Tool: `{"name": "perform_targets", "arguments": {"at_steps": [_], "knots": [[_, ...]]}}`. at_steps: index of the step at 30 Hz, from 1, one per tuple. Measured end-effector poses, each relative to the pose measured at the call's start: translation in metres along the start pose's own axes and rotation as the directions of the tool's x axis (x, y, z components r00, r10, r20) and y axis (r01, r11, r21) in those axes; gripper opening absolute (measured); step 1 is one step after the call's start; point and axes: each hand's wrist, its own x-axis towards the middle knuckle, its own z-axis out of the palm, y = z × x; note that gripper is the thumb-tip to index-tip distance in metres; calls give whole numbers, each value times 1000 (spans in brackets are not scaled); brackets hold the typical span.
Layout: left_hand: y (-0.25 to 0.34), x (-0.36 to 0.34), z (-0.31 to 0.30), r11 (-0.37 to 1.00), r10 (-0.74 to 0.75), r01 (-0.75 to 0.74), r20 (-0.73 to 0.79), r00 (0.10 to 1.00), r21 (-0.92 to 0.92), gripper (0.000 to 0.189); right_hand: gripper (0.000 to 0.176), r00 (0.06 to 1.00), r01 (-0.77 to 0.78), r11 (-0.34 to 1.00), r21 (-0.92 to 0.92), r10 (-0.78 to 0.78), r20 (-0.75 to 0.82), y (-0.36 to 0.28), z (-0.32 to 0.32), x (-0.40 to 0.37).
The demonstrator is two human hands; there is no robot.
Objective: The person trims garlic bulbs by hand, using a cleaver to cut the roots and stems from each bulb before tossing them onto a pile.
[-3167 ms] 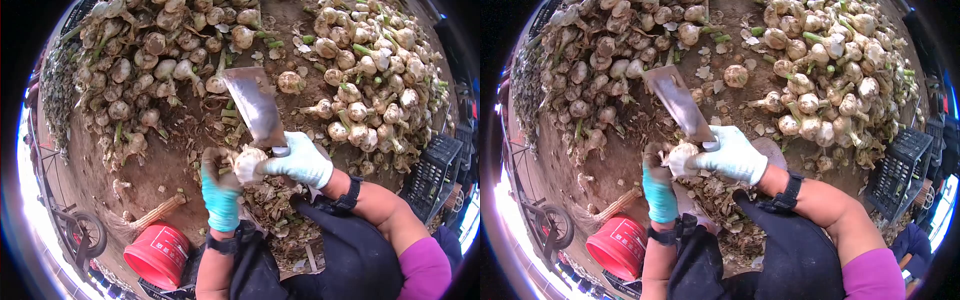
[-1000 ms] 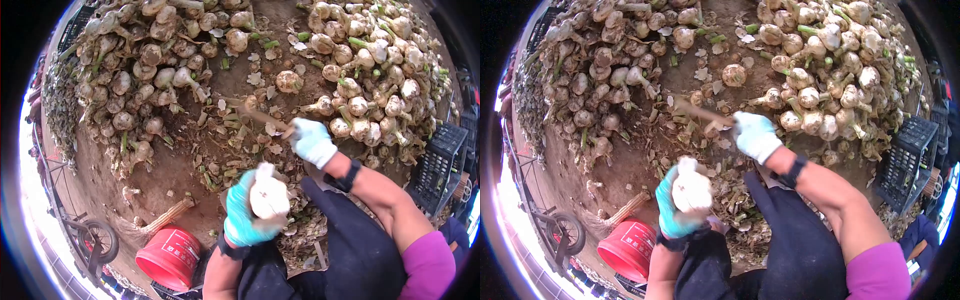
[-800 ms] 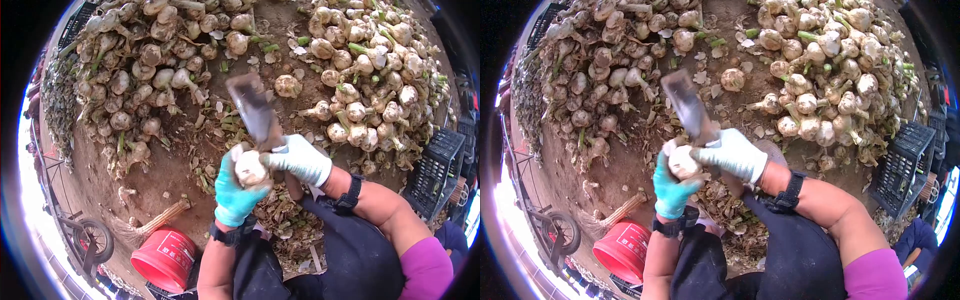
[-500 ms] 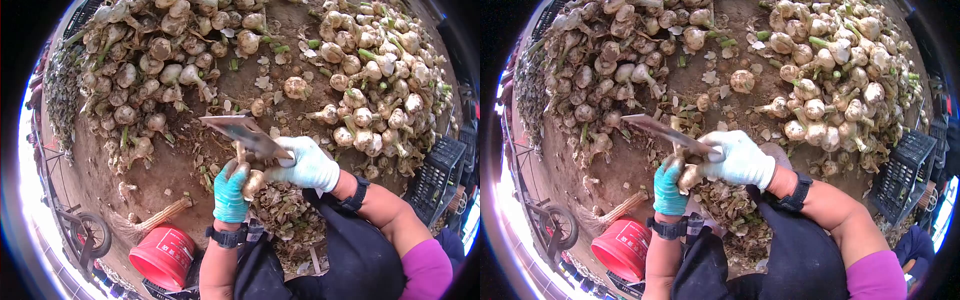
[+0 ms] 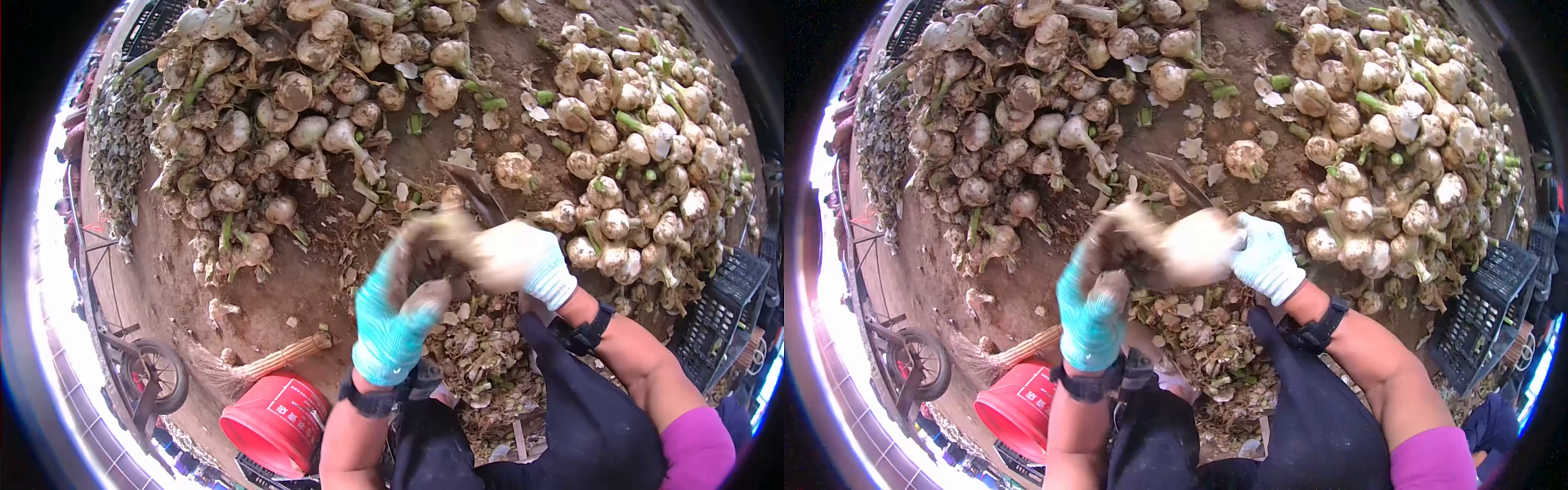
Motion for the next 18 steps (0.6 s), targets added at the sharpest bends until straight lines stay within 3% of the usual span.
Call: {"name": "perform_targets", "arguments": {"at_steps": [1, 2, 3, 4, 5, 6, 7, 8, 11, 12, 14, 15, 16, 17, 18], "knots": [[17, 17, 7, 996, -91, 91, -73, 993, -9, 56, 28, 985, 45, 986, 162, -18, -169, -24, -10, 9], [14, 40, -8, 980, -10, 58, -249, 968, 188, 54, 28, 963, -271, 906, 327, 260, 78, -43, -36, 15], [6, 65, -34, 927, 23, 127, -390, 920, 354, 60, 27, 948, -319, 886, 338, 306, 91, -47, -42, 20], [-1, 89, -66, 708, 88, 325, -535, 840, 627, 71, 27, 928, -371, 862, 346, 356, 107, -48, -45, 22], [0, 108, -82, 605, 150, 409, -602, 784, 683, 81, 27, 929, -369, 867, 334, 350, 118, -47, -47, 26], [-9, 130, -110, 504, 167, 546, -696, 699, 669, 83, 27, 927, -376, 866, 330, 356, 123, -48, -49, 29], [-14, 145, -131, 642, 26, 535, -713, 701, 549, 83, 28, 916, -402, 854, 330, 376, 143, -51, -51, 32], [-22, 158, -138, 644, 22, 538, -716, 698, 544, 83, 28, 906, -424, 844, 329, 392, 162, -53, -53, 37], [-13, 171, -105, 779, -23, 563, -885, 465, 275, 79, 27, 912, -408, 857, 315, 372, 172, -56, -58, 48], [-23, 167, -114, 776, -25, 566, -885, 465, 276, 79, 27, 899, -435, 845, 312, 388, 203, -57, -58, 48], [-49, 156, -137, 691, 120, 462, -719, 685, 555, 69, 27, 923, -384, 826, 413, 353, 153, -58, -55, 48], [-30, 135, -103, 765, -74, 483, -686, 724, 427, 66, 27, 922, -386, 838, 384, 348, 169, -61, -57, 48], [-49, 119, -111, 819, -97, 395, -579, 810, 416, 65, 26, 919, -393, 849, 353, 347, 188, -63, -58, 46], [-63, 100, -107, 768, -91, 417, -561, 823, 486, 62, 26, 937, -349, 862, 367, 317, 147, -61, -55, 41], [-69, 82, -103, 818, -185, 418, -507, 842, 395, 59, 26, 935, -354, 861, 365, 323, 145, -59, -55, 36]]}}
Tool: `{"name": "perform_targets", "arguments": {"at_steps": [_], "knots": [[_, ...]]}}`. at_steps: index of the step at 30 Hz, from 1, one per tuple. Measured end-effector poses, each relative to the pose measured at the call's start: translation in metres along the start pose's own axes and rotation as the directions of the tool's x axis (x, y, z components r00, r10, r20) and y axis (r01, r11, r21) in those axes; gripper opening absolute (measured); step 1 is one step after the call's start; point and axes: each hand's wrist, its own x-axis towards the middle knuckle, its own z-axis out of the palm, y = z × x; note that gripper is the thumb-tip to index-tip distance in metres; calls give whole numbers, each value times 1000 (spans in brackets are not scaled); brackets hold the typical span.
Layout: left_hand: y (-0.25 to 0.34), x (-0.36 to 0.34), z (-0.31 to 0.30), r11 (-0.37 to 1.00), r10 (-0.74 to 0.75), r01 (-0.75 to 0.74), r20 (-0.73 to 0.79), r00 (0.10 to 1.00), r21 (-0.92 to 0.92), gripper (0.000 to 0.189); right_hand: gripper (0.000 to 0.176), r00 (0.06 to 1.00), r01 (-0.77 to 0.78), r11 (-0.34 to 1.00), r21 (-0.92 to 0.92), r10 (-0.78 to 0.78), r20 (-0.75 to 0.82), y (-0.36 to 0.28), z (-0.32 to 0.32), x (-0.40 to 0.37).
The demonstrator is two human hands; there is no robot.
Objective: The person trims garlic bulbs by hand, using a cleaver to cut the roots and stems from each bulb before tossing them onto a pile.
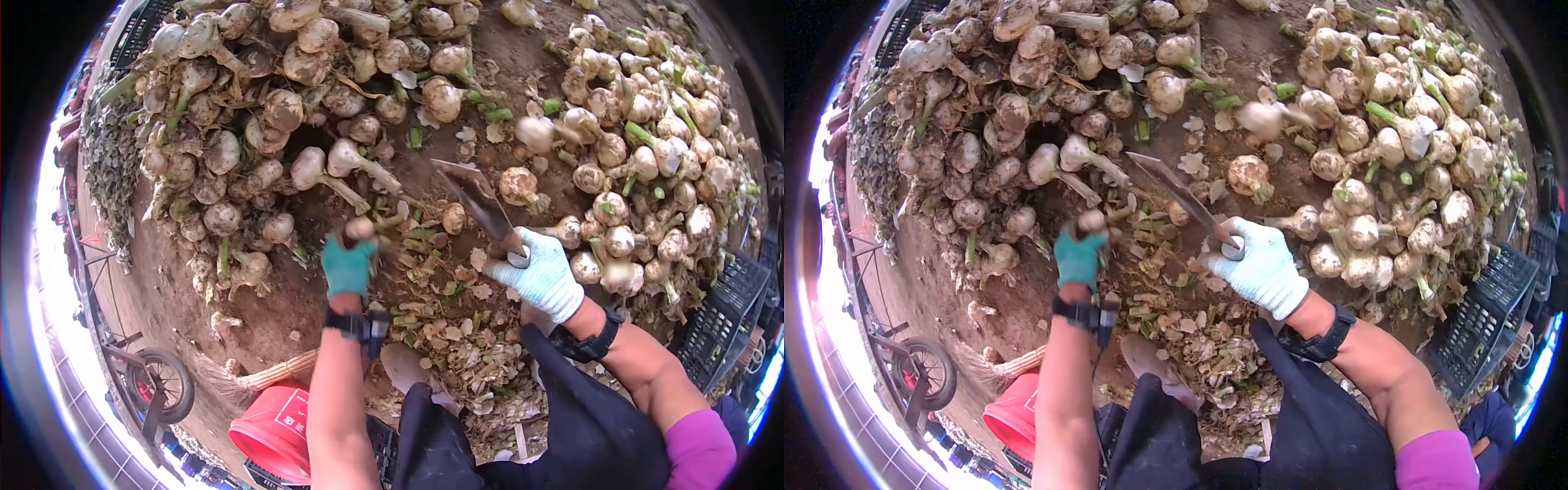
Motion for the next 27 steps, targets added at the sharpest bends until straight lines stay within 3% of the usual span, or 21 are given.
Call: {"name": "perform_targets", "arguments": {"at_steps": [2, 4, 5, 7, 8, 10, 11, 12, 14, 16, 17, 18, 19, 21, 22, 24, 25, 26, 27], "knots": [[-35, -20, -4, 965, 78, -95, 77, 994, 243, 54, 26, 1000, -13, 1000, -18, 13, 19, 5, -1, -7], [-42, -42, -9, 982, 183, -188, 137, 974, 28, 51, 27, 999, -43, 999, 14, 43, 22, 12, -1, -16], [-42, -51, -13, 982, 183, -188, 135, 974, 29, 51, 27, 999, -32, 999, 41, 31, 24, 14, -1, -20], [-17, -73, -20, 992, 43, -13, 242, 969, -124, 53, 27, 999, -18, 996, 82, 15, 42, 12, -2, -29], [-11, -82, -20, 992, 46, -16, 246, 968, -123, 53, 27, 999, -18, 996, 83, 15, 37, 11, 0, -31], [-5, -94, -11, 915, 27, 93, 291, 956, -392, 54, 27, 999, 31, 995, 90, -33, 12, 12, 0, -35], [-4, -93, -8, 904, 63, 100, 361, 931, -416, 56, 27, 1000, -1, 997, 74, 2, -11, 16, -2, -36], [-3, -91, 0, 901, 68, 103, 371, 926, -422, 56, 29, 996, -77, 976, 205, 84, -23, 18, -1, -33], [2, -85, 19, 924, 88, 39, 310, 947, -380, 52, 31, 983, -153, 966, 206, 170, -66, 15, -11, -38], [17, -74, 47, 984, 125, -82, 286, 950, -156, 47, 31, 987, -96, 988, 120, 110, -118, 27, -14, -40], [15, -65, 61, 933, 308, -341, 229, 923, 118, 49, 32, 986, -39, 999, 38, 45, -163, 31, -15, -41], [13, -56, 73, 749, 486, -536, 227, 844, 390, 51, 32, 986, -37, 999, 37, 42, -162, 29, -16, -42], [19, -54, 85, 748, 487, -537, 227, 843, 389, 51, 31, 988, -66, 998, 3, 65, -138, 25, -18, -44], [26, -51, 102, 287, 353, -496, 391, 850, 820, 55, 31, 989, -100, 995, -27, 96, -117, 27, -19, -48], [29, -49, 104, 286, 353, -496, 391, 850, 820, 55, 31, 989, -74, 997, -5, 73, -128, 31, -18, -48], [33, -45, 101, 467, 277, -417, 319, 906, 780, 58, 31, 989, -46, 999, 24, 49, -140, 35, -18, -48], [37, -48, 89, 826, 144, -306, 347, 927, 474, 62, 31, 988, -34, 997, 66, 43, -146, 37, -20, -49], [39, -55, 75, 821, 142, -305, 345, 928, 482, 62, 31, 988, -24, 994, 110, 40, -150, 39, -22, -50], [39, -68, 57, 973, 153, -207, 384, 911, 105, 65, 30, 988, -44, 999, 18, 46, -146, 41, -25, -51]]}}
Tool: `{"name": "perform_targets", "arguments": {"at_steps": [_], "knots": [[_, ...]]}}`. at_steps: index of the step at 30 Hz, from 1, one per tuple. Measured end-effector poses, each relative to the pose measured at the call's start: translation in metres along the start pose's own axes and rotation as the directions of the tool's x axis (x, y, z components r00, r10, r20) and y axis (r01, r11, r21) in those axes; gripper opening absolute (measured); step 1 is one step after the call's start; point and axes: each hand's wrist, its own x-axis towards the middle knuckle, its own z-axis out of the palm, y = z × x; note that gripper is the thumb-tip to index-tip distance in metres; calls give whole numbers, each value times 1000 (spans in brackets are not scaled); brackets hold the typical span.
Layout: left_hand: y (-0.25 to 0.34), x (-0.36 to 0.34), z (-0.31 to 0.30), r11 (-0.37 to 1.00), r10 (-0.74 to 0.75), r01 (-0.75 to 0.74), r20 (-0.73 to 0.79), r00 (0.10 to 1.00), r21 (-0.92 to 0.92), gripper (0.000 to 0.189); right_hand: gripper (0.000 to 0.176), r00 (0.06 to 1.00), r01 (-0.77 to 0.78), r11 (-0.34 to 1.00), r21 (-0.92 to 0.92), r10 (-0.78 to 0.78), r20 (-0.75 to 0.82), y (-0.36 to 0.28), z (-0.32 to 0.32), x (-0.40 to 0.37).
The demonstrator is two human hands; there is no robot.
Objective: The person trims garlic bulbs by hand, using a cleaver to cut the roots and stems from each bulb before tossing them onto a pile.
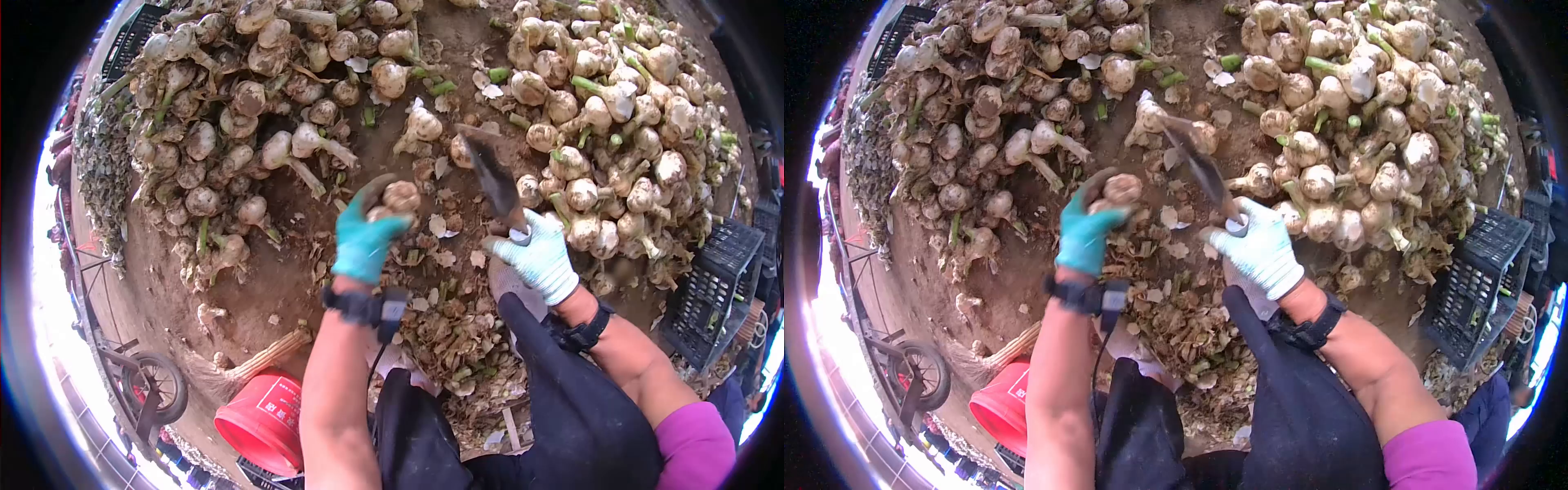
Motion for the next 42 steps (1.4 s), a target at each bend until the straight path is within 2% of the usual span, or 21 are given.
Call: {"name": "perform_targets", "arguments": {"at_steps": [1, 2, 3, 7, 9, 11, 13, 15, 17, 19, 21, 25, 27, 29, 30, 32, 35, 37, 39, 41, 42], "knots": [[-1, -21, -14, 912, 31, -21, 18, 999, -409, 67, 29, 1000, 0, 996, -93, 2, 12, 1, -5, 0], [-4, -47, -32, 912, 25, -19, 10, 1000, -410, 69, 28, 983, 167, 978, -127, -175, -48, 0, -6, -3], [-9, -76, -51, 912, 18, -18, -3, 1000, -409, 71, 26, 999, 31, 998, -52, -31, -6, 4, -6, -5], [-29, -232, -126, 935, -343, 351, -128, 930, 43, 59, 25, 999, 36, 996, 76, -36, -5, 3, -7, -13], [-60, -328, -155, 799, -601, 582, -225, 767, -150, 55, 22, 999, -35, 968, 249, 25, 46, 16, -3, -15], [-78, -419, -169, 633, -759, 743, -365, 539, -219, 50, 21, 998, -22, 984, 178, 12, 58, 5, 1, -18], [-115, -502, -178, 584, -763, 783, -476, 438, -216, 48, 22, 997, -53, 978, 203, 39, 71, -2, 7, -22], [-112, -514, -160, 383, -848, 843, -507, 158, -378, 47, 20, 989, -76, 966, 247, 41, 141, -5, 9, -22], [-182, -562, -166, 564, -752, 777, -561, 346, -278, 47, 21, 993, -27, 987, 156, 8, 119, -4, 12, -22], [-153, -502, -162, 460, -721, 884, -616, 318, -82, 49, 22, 993, -2, 997, 76, -7, 117, -3, 11, -23], [-139, -447, -174, 414, -699, 883, -544, 464, 221, 52, 23, 996, 18, 997, 79, -25, 86, -4, 11, -23], [-93, -273, -167, 759, -331, 556, -534, 778, 339, 50, 23, 995, -23, 980, 198, 2, 104, -4, 20, -21], [-81, -177, -162, 896, -198, 340, -427, 882, 285, 52, 29, 996, -7, 999, 40, 4, 86, -2, 23, -17], [-53, -84, -153, 917, -172, 285, -367, 914, 279, 59, 27, 996, 22, 1000, 6, -22, 85, -8, 24, -11], [-55, -42, -148, 980, -129, 179, -393, 910, 92, 66, 26, 996, 15, 1000, 0, -15, 89, -7, 24, -6], [-32, 28, -135, 953, 56, 90, -459, 887, 291, 78, 25, 996, -2, 1000, -13, 3, 91, -6, 27, 2], [12, 88, -111, 796, 4, 297, -495, 869, 527, 81, 24, 993, -79, 996, 35, 75, 94, -12, 34, 17], [12, 113, -82, 687, -115, 579, -721, 683, 439, 76, 24, 988, -91, 993, 77, 80, 131, -18, 39, 26], [-9, 114, -81, 732, -54, 541, -757, 651, 413, 76, 24, 989, -75, 996, 55, 67, 132, -28, 42, 34], [-26, 105, -95, 883, 60, 276, -673, 737, 380, 80, 25, 990, 44, 999, 24, -46, 130, -36, 41, 39], [-12, 86, -99, 993, -65, 108, -555, 830, 45, 78, 25, 986, 126, 992, 1, -125, 108, -35, 41, 40]]}}
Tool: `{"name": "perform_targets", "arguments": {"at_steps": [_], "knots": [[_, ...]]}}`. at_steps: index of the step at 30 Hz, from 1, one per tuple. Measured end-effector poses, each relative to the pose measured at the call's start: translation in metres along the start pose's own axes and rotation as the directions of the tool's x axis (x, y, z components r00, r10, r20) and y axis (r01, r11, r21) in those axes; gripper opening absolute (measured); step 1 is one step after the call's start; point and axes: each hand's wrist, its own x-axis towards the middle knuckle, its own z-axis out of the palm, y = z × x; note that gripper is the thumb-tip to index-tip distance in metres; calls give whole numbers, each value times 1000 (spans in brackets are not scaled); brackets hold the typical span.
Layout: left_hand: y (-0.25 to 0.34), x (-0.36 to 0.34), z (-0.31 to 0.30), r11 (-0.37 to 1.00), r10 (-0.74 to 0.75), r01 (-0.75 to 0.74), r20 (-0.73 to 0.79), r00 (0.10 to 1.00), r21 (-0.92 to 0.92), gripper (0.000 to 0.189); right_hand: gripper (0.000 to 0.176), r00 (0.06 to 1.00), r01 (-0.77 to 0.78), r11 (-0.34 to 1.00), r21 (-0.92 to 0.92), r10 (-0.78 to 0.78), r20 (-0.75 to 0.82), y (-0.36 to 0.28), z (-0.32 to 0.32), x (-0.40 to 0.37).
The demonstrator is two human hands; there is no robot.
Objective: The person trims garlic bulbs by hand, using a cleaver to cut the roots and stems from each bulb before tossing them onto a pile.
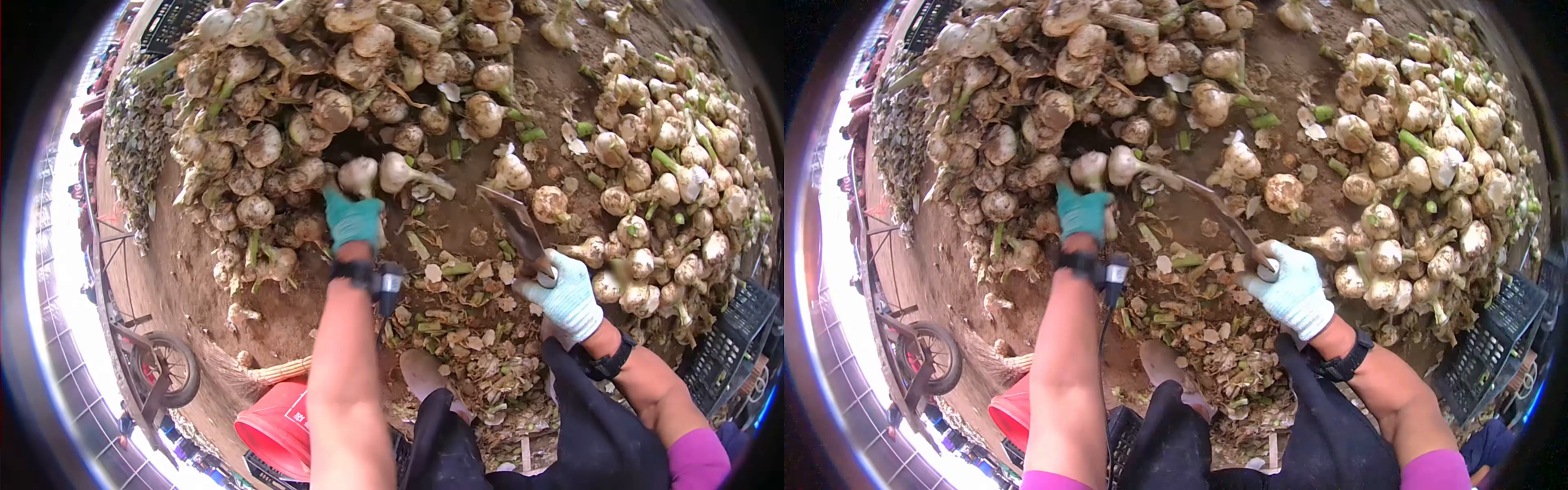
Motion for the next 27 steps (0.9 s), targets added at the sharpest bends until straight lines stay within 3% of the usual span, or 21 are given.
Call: {"name": "perform_targets", "arguments": {"at_steps": [1, 4, 5, 6, 7, 9, 10, 11, 13, 14, 16, 20, 22, 26, 27], "knots": [[-35, 6, -9, 909, -16, 100, 205, 979, -405, 74, 25, 1000, -12, 1000, 1, 12, -6, -3, -2, 1], [-37, -56, -34, 794, -7, 314, 509, 861, -520, 75, 26, 994, 110, 991, -70, -109, 6, -12, -2, -3], [-36, -81, -36, 742, 8, 378, 571, 821, -554, 75, 21, 969, 246, 963, -115, -245, 25, -11, 0, -5], [-31, -105, -34, 706, 15, 382, 552, 833, -596, 74, 19, 959, 282, 946, -162, -276, 58, -13, 0, -9], [-34, -123, -36, 782, -3, 339, 542, 841, -522, 74, 18, 946, 324, 922, -210, -310, 97, -16, 0, -14], [-93, -138, -35, 983, 78, 44, 625, 777, -177, 74, 29, 890, 446, 834, -325, -377, 255, -21, 0, -25], [-110, -154, -34, 901, 21, 264, 642, 766, -344, 68, 33, 851, 509, 802, -313, -414, 324, -20, 2, -31], [-115, -168, -30, 634, 60, 474, 650, 757, -611, 63, 33, 848, 512, 788, -342, -400, 348, -23, 2, -39], [-54, -196, -41, 498, 31, 529, 623, 781, -687, 50, 33, 821, 560, 757, -335, -453, 348, -26, -3, -52], [-46, -197, -40, 504, 31, 527, 624, 781, -684, 50, 33, 822, 559, 759, -333, -455, 343, -26, -3, -57], [-37, -194, -36, 546, 47, 448, 560, 827, -708, 32, 17, 778, 627, 687, -369, -525, 345, -27, -2, -65], [-43, -206, -40, 622, 142, 275, 450, 882, -734, 34, 17, 771, 631, 726, -272, -552, 316, -19, 7, -70], [-50, -206, -44, 513, 18, 381, 454, 891, -769, 34, 18, 757, 651, 714, -256, -590, 281, -15, 12, -70], [-36, -214, -37, 583, -33, 338, 394, 918, -739, 25, 20, 738, 674, 691, -261, -617, 273, -7, 18, -65], [-44, -207, -36, 402, -140, 551, 545, 827, -732, 24, 19, 742, 670, 696, -259, -620, 253, -5, 18, -63]]}}
